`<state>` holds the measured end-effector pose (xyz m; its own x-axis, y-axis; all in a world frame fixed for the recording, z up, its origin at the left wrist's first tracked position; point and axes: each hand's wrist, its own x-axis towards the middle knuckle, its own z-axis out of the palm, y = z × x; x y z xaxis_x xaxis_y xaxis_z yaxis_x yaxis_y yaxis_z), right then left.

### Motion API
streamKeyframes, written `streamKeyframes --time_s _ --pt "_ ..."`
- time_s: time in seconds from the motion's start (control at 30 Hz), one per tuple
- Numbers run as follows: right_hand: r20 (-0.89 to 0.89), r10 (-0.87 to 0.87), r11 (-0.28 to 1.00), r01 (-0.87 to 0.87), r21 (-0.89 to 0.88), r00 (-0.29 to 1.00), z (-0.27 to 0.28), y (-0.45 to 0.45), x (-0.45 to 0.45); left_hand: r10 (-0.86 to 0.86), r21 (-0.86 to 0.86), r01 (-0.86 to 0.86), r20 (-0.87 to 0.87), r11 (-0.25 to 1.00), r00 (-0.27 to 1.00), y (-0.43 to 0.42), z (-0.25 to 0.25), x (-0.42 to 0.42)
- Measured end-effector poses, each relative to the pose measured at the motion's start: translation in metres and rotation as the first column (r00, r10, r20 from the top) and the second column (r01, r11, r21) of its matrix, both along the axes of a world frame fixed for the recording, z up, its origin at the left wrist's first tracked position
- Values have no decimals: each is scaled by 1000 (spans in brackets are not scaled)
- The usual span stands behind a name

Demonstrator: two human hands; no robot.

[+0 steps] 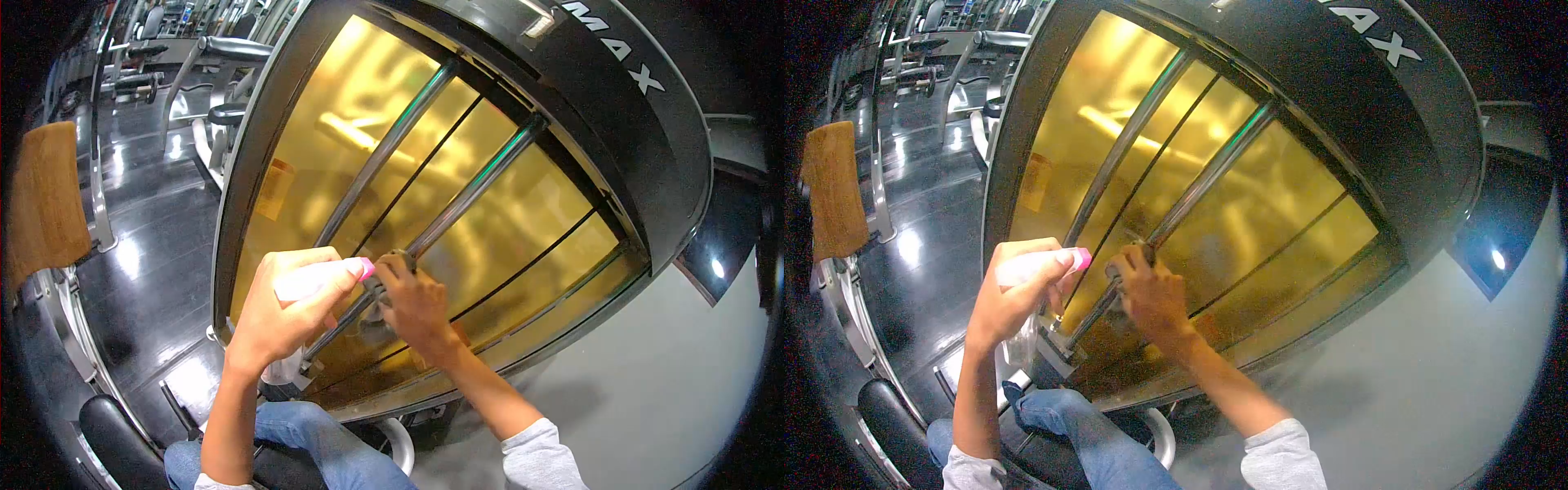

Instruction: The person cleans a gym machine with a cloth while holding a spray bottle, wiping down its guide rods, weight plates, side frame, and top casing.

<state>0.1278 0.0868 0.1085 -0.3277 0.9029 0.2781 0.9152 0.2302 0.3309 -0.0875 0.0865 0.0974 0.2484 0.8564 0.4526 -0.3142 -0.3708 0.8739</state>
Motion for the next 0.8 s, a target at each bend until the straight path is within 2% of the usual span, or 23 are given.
streamKeyframes --time_s 0.07,0.1,0.17,0.2,0.27,0.3,0.37,0.4,0.47,0.53,0.57,0.63,0.67,0.7,0.77,0.8 --pt "-73 81 981 -66 185 994 10 0 6 3 -26 -3 -5 1000 1000 -2 0 2" --pt "-80 83 982 -67 178 993 17 0 8 5 -33 -6 -11 999 1000 -2 -1 2" --pt "-150 147 910 -75 408 978 33 2 13 21 -30 -23 -76 999 997 0 -2 3" --pt "-158 147 913 -73 401 976 40 3 15 22 -39 -25 -84 999 996 -1 -2 3" --pt "-164 290 806 -148 573 943 50 4 19 25 -21 -28 -142 999 990 -2 2 3" --pt "-173 290 810 -145 567 941 41 8 20 25 -29 -30 -149 999 989 -2 2 4" --pt "-362 446 741 -110 662 818 2 20 23 38 -34 -45 -170 998 985 -1 1 6" --pt "-421 431 711 -13 703 799 -26 20 25 39 -41 -46 -177 998 983 1 -2 8" --pt "-563 380 769 87 633 734 -79 24 35 58 -32 -63 -125 998 990 4 -7 12" --pt "-763 410 840 120 529 499 -111 17 25 55 -48 -62 -131 997 990 7 -7 16" --pt "-769 405 845 120 522 495 -126 15 24 46 -60 -54 -131 997 990 8 -8 18" --pt "-888 370 890 168 423 273 -143 13 19 41 -82 -52 -134 995 990 9 -16 22" --pt "-942 313 923 198 331 119 -146 8 16 38 -98 -51 -129 994 991 9 -20 23" --pt "-944 309 924 197 328 118 -141 8 17 38 -102 -52 -130 993 991 10 -23 24" --pt "-907 383 919 177 353 -174 -122 18 24 58 -81 -72 -164 994 985 10 -30 24" --pt "-869 442 892 211 400 -220 -98 23 19 56 -90 -72 -167 993 984 9 -31 24"
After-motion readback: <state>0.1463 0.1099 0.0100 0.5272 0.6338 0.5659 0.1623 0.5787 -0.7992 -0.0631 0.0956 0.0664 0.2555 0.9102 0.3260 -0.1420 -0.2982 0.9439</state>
